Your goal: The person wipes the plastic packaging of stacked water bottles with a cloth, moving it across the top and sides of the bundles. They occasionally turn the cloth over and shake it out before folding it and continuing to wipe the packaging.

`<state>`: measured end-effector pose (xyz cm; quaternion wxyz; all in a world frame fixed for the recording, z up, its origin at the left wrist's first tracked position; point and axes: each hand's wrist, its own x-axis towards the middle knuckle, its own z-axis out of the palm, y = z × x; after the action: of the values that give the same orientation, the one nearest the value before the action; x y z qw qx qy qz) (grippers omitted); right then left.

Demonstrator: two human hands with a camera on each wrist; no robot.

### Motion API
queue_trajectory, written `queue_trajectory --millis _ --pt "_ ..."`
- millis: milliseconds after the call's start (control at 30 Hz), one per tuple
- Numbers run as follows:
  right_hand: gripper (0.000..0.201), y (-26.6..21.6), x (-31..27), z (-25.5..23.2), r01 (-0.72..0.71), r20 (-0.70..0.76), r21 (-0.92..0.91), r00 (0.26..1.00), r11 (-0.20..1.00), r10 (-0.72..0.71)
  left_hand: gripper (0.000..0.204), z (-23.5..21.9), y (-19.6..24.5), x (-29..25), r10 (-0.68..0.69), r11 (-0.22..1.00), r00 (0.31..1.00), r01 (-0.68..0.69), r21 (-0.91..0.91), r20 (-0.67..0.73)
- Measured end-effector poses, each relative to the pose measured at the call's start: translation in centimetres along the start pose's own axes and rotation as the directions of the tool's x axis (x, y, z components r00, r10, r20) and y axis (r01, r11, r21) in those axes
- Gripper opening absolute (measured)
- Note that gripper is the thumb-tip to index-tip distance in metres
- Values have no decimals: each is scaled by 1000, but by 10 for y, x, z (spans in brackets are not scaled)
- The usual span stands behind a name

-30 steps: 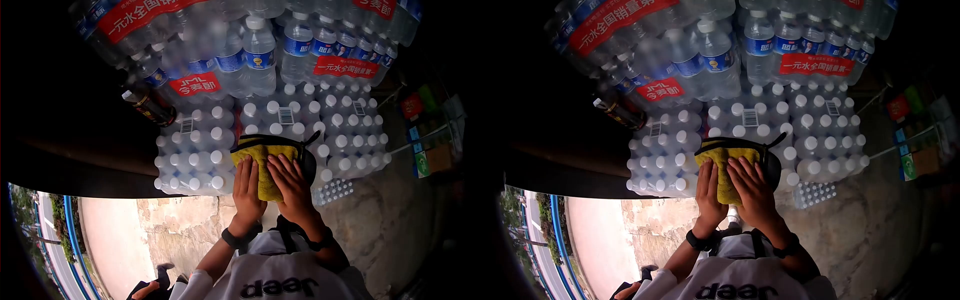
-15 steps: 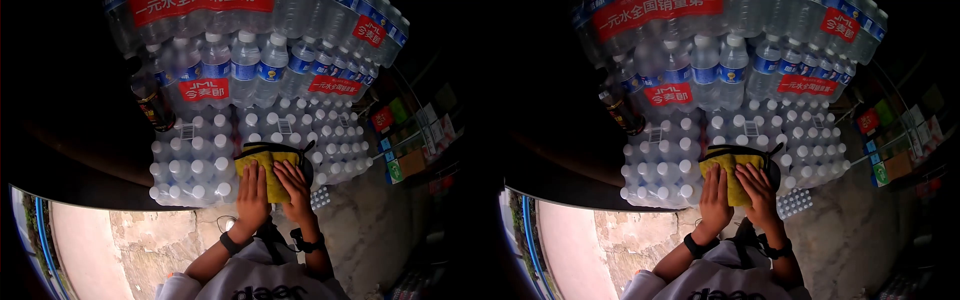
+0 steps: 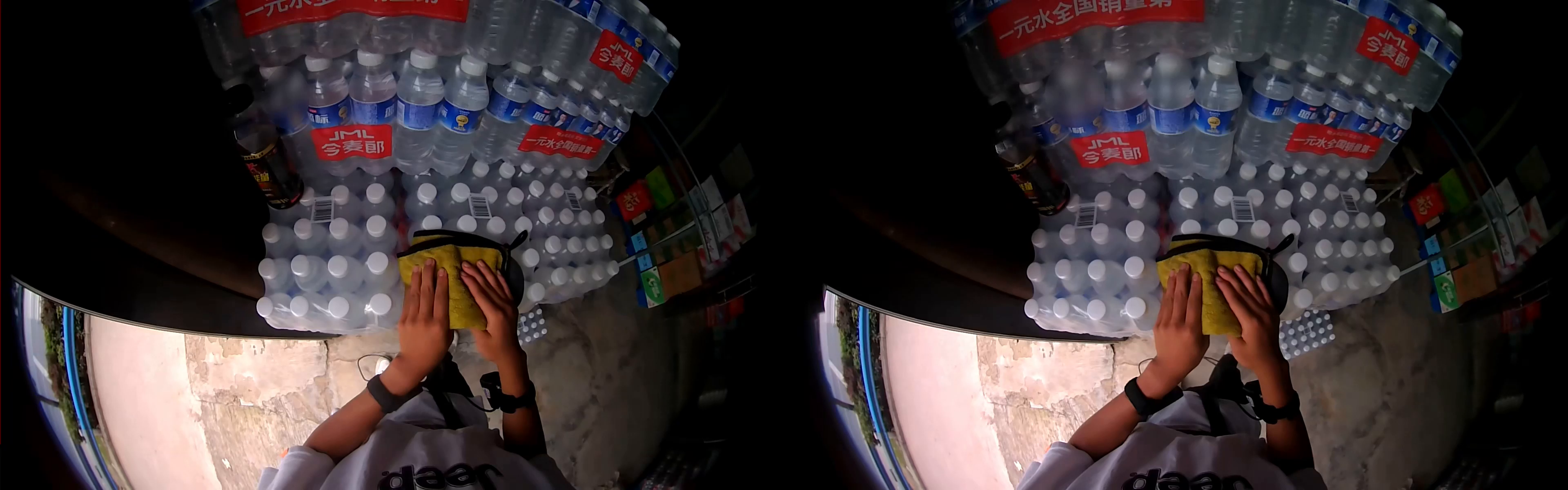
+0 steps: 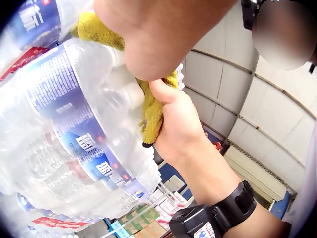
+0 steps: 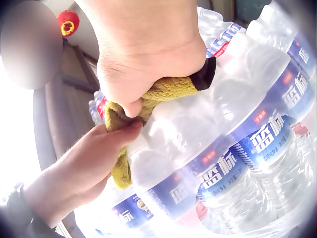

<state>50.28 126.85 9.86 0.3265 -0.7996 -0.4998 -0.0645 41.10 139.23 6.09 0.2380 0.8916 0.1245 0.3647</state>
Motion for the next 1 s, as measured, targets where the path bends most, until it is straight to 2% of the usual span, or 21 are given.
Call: queue_trajectory --millis 67,167,767,867,1000 --pt "59 -2 0 -1 -6 1 3 1000 1000 6 70 2 -2 -2 -1 1000 1000 1 -20 -1" --pt "58 -3 0 -1 -8 -5 12 1000 1000 8 63 1 -2 0 13 1000 1000 -13 16 14" --pt "63 -3 -1 -1 -17 8 -2 1000 1000 17 73 -1 -3 -2 -6 1000 1000 6 -20 29" --pt "62 -3 -1 -1 -22 13 -2 1000 1000 22 64 -4 -2 0 -6 1000 999 6 -1 45" --pt "62 -3 -1 -2 -23 22 -7 999 1000 24 63 -2 -3 0 -1 1000 999 1 3 44"
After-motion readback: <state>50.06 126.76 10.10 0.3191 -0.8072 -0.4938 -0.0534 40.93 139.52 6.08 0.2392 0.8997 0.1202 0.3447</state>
